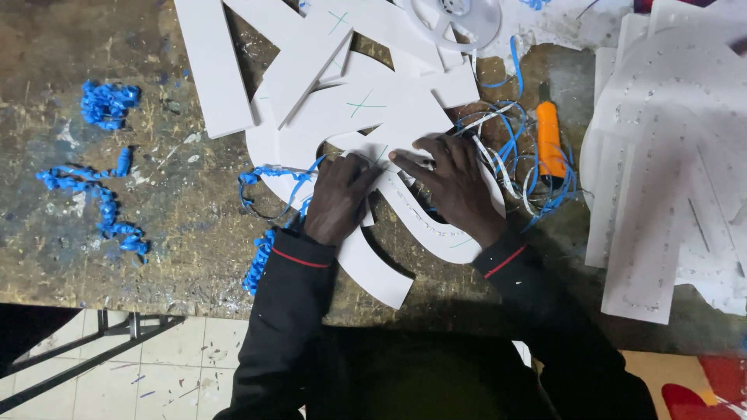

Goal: Installing LED strips into foam letter cutouts by peeling adhesive backing and pressing them into place.

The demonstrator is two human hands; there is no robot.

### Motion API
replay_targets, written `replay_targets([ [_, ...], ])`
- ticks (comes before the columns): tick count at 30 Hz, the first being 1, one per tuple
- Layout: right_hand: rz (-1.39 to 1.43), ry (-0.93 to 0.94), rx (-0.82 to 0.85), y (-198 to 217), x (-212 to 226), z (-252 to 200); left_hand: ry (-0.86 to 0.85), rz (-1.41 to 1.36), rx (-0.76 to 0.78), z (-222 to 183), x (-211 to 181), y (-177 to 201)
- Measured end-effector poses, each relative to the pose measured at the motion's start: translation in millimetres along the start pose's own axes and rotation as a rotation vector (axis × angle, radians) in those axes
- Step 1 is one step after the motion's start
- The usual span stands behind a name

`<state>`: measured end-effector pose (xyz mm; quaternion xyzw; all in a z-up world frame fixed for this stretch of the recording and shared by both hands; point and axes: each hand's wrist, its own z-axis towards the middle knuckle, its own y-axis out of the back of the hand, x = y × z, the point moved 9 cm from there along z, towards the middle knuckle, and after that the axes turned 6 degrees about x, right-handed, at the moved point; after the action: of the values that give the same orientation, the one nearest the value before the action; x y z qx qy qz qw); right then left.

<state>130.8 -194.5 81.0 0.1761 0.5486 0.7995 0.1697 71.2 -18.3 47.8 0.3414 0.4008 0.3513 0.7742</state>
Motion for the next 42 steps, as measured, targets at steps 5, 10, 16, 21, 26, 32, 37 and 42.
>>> replay_targets([
  [5, 0.066, 0.059, -0.029, -10.0, -3.1, 0.4, 0.034, -0.011, 0.021, 6.3, -10.4, 14.1],
  [10, 0.162, 0.101, -0.068, -7.6, 2.0, 7.9, 0.043, 0.032, 0.107, 4.3, -5.0, 3.1],
  [16, 0.180, 0.150, 0.054, 0.9, -5.4, 22.0, 0.094, 0.017, 0.157, 17.4, -1.9, 9.8],
  [21, 0.035, 0.192, -0.064, -12.2, -6.4, 35.8, 0.154, 0.136, 0.238, 11.0, 4.0, -6.4],
  [26, 0.065, 0.204, -0.056, -7.3, -3.0, 41.3, 0.102, 0.240, 0.170, 4.8, -2.5, -10.1],
  [32, 0.103, 0.252, 0.025, -8.0, -15.0, 19.9, 0.031, 0.202, 0.108, 11.5, -15.7, 6.7],
  [37, -0.014, 0.070, -0.057, 24.2, -38.3, -8.7, -0.134, 0.233, 0.108, 54.9, -18.6, -8.2],
  [42, -0.013, 0.010, -0.130, 26.5, -48.3, -34.1, -0.263, 0.168, 0.151, 85.5, -34.4, -11.1],
])
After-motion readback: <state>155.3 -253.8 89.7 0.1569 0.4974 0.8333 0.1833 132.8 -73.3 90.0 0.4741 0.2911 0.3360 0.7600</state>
